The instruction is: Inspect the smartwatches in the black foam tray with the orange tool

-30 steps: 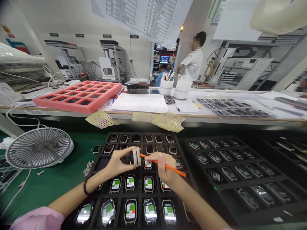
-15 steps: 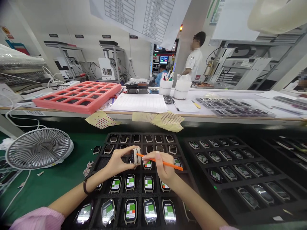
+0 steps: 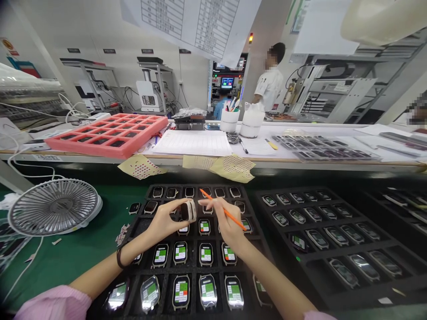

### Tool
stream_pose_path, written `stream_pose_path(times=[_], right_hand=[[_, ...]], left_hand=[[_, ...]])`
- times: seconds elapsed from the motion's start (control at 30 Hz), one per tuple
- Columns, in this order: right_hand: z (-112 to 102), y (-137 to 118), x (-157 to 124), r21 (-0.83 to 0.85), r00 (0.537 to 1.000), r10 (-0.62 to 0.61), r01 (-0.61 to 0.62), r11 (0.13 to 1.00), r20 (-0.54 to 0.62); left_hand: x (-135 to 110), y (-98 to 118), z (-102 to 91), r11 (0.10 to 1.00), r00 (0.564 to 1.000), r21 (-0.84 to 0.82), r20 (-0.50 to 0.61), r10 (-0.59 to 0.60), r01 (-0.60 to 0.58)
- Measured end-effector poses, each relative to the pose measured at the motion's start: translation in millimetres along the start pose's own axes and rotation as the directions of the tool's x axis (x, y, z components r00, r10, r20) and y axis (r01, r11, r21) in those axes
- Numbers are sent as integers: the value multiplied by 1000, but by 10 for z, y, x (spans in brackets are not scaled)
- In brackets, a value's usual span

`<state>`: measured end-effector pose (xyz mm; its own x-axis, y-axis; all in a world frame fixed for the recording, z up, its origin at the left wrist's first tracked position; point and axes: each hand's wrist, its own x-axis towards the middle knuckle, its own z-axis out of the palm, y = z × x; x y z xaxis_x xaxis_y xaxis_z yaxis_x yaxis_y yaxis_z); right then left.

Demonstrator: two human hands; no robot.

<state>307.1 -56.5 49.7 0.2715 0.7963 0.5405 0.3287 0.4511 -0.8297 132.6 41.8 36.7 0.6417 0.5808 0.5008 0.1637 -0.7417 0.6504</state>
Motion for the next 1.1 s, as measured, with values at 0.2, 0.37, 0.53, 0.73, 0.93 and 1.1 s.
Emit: stream_pose_path(times=[0.2, 0.37, 0.53, 0.73, 0.93, 1.1], right_hand=[[233, 271, 22, 181, 903, 353, -400, 899, 245], [250, 353, 16, 232, 882, 386, -449, 863, 271], [243, 323, 28, 291, 874, 392, -470, 833, 288], [270, 251, 19, 347, 866, 422, -495, 796, 266], [332, 224, 55, 196, 879, 408, -458, 867, 248], [674, 323, 132, 8, 913, 238, -255, 967, 333]], left_hand=[[-54, 1, 43, 996, 998, 65, 44, 52, -55], [-83, 19, 24, 998, 997, 32, 64, 49, -51], [-69, 26, 25, 999, 997, 13, 56, 46, -47], [-81, -32, -84, 991, 995, -110, 64, -74, 81], [-306, -376, -607, 963, 968, -90, 27, -251, 253], [-624, -678, -940, 944, 947, 251, 187, -262, 212]])
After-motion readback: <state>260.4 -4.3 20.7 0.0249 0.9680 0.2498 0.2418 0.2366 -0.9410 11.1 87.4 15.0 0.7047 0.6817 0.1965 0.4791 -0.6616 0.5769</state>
